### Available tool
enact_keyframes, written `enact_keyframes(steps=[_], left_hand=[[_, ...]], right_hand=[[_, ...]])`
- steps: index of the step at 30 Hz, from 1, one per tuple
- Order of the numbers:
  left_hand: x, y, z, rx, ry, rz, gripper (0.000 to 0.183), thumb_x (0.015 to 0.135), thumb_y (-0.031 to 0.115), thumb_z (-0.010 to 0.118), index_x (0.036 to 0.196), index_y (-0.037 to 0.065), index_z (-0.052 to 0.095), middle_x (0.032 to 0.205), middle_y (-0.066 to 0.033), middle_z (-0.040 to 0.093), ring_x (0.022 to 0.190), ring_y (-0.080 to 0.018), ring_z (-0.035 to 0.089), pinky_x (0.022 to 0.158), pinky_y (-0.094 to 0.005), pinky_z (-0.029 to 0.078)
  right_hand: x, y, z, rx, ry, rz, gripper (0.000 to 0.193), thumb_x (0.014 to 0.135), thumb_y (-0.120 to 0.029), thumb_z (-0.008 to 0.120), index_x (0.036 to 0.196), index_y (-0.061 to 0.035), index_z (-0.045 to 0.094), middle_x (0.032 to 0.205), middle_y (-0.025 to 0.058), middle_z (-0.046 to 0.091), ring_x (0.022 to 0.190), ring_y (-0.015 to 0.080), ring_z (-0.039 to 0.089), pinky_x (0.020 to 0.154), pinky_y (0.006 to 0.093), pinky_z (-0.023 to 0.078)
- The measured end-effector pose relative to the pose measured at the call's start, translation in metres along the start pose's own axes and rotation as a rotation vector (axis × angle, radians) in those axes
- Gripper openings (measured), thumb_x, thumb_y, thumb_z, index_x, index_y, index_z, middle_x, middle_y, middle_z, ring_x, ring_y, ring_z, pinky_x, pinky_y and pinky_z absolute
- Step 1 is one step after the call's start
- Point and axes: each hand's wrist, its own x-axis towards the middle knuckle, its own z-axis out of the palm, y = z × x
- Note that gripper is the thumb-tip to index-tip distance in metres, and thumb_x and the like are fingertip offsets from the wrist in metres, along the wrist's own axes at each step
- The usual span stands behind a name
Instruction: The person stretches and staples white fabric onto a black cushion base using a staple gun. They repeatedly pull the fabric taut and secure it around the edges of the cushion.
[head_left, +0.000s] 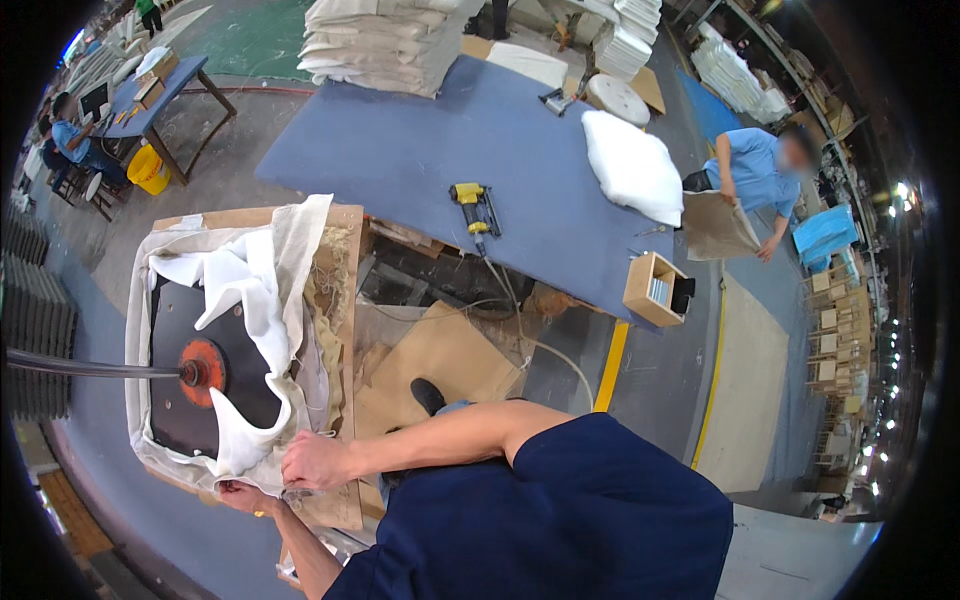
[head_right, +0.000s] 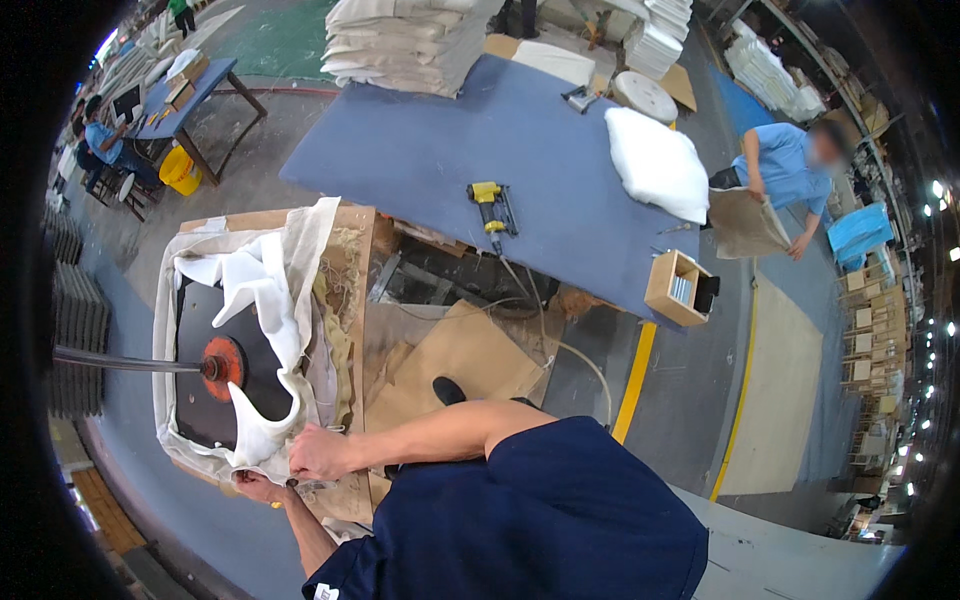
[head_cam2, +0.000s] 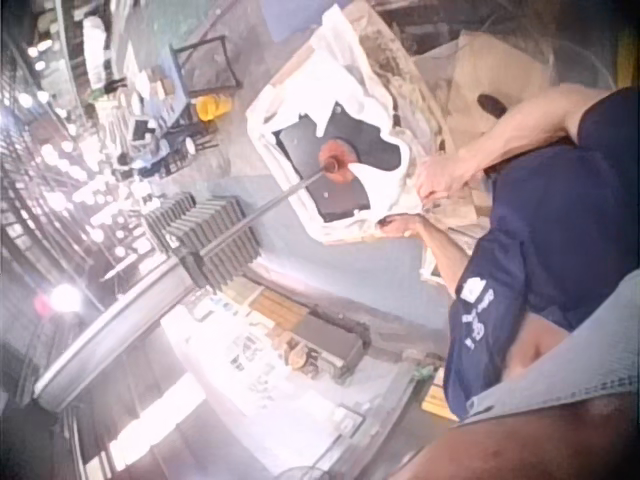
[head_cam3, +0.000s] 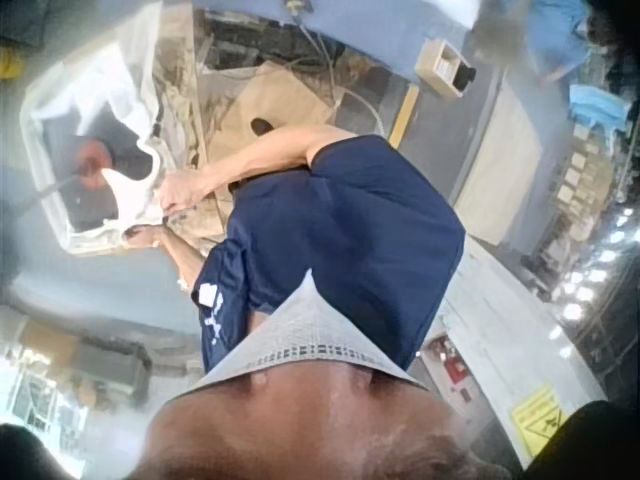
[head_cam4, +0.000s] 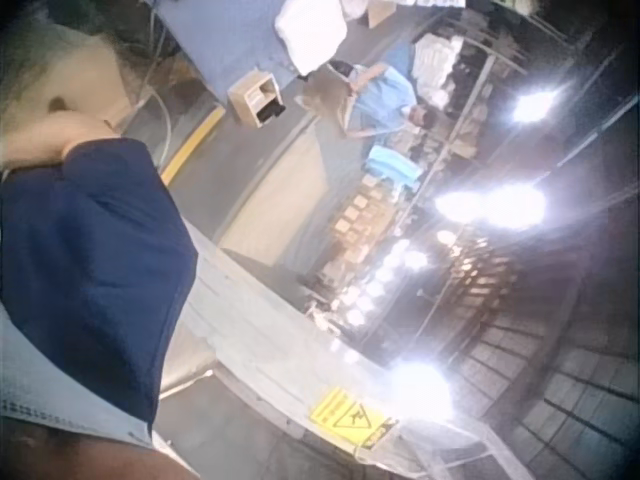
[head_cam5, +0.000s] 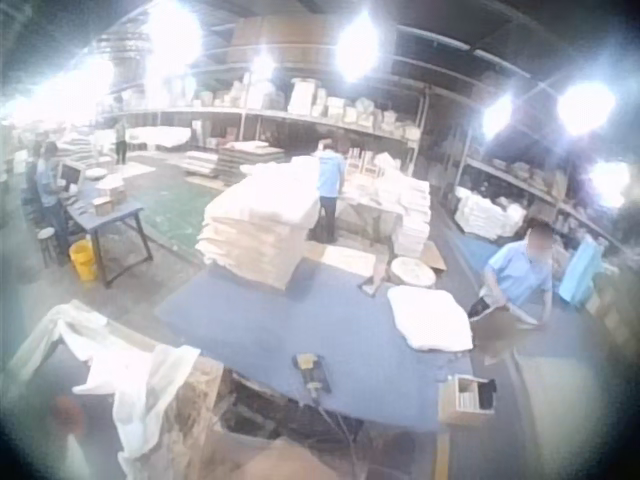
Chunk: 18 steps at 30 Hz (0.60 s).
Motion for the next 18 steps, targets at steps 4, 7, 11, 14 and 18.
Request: enact_keyframes(steps=[4, 7, 11, 14, 18], left_hand=[[0.013, -0.021, -0.004, -0.349, -0.237, -0.159, 0.027, 0.104, 0.022, 0.057, 0.111, -0.003, 0.064, 0.104, -0.0128, 0.068, 0.090, -0.0258, 0.062, 0.084, -0.0401, 0.051], [0.010, -0.020, -0.011, -0.337, -0.064, -0.035, 0.031, 0.106, 0.027, 0.053, 0.109, -0.002, 0.064, 0.101, -0.0113, 0.067, 0.087, -0.0240, 0.061, 0.082, -0.0382, 0.050], [0.030, 0.033, -0.056, -0.562, -0.367, -0.442, 0.049, 0.108, 0.044, 0.043, 0.108, 0.001, 0.066, 0.092, -0.0085, 0.066, 0.076, -0.0178, 0.056, 0.073, -0.0341, 0.046], [0.030, 0.098, -0.116, -0.407, -0.768, -0.811, 0.042, 0.106, 0.038, 0.045, 0.110, 0.001, 0.065, 0.090, -0.0050, 0.064, 0.074, -0.0133, 0.059, 0.070, -0.0336, 0.049], [-0.002, 0.120, -0.144, -0.210, -0.985, -0.680, 0.044, 0.100, 0.038, 0.051, 0.116, -0.001, 0.065, 0.089, -0.0105, 0.071, 0.078, -0.0215, 0.067, 0.072, -0.0358, 0.053]], right_hand=[[0.013, -0.005, 0.001, -0.207, -0.061, -0.090, 0.015, 0.086, -0.031, 0.067, 0.088, -0.0193, 0.075, 0.098, -0.0020, 0.072, 0.097, 0.0215, 0.066, 0.089, 0.0420, 0.044], [0.019, -0.010, 0.008, -0.207, -0.033, -0.239, 0.014, 0.081, -0.029, 0.066, 0.088, -0.0190, 0.074, 0.097, -0.0026, 0.071, 0.097, 0.0215, 0.066, 0.091, 0.0429, 0.045], [0.017, -0.011, 0.009, -0.315, -0.172, -0.321, 0.015, 0.079, -0.023, 0.065, 0.090, -0.0166, 0.074, 0.103, -0.0027, 0.069, 0.104, 0.0206, 0.063, 0.098, 0.0451, 0.044], [0.019, -0.019, 0.009, -0.316, -0.228, -0.343, 0.015, 0.079, -0.020, 0.064, 0.088, -0.0150, 0.075, 0.102, -0.0033, 0.067, 0.105, 0.0200, 0.062, 0.102, 0.0456, 0.042], [0.026, -0.035, 0.010, -0.394, -0.368, -0.385, 0.020, 0.082, -0.019, 0.064, 0.097, -0.0128, 0.076, 0.107, -0.0043, 0.068, 0.106, 0.0187, 0.061, 0.102, 0.0444, 0.042]])
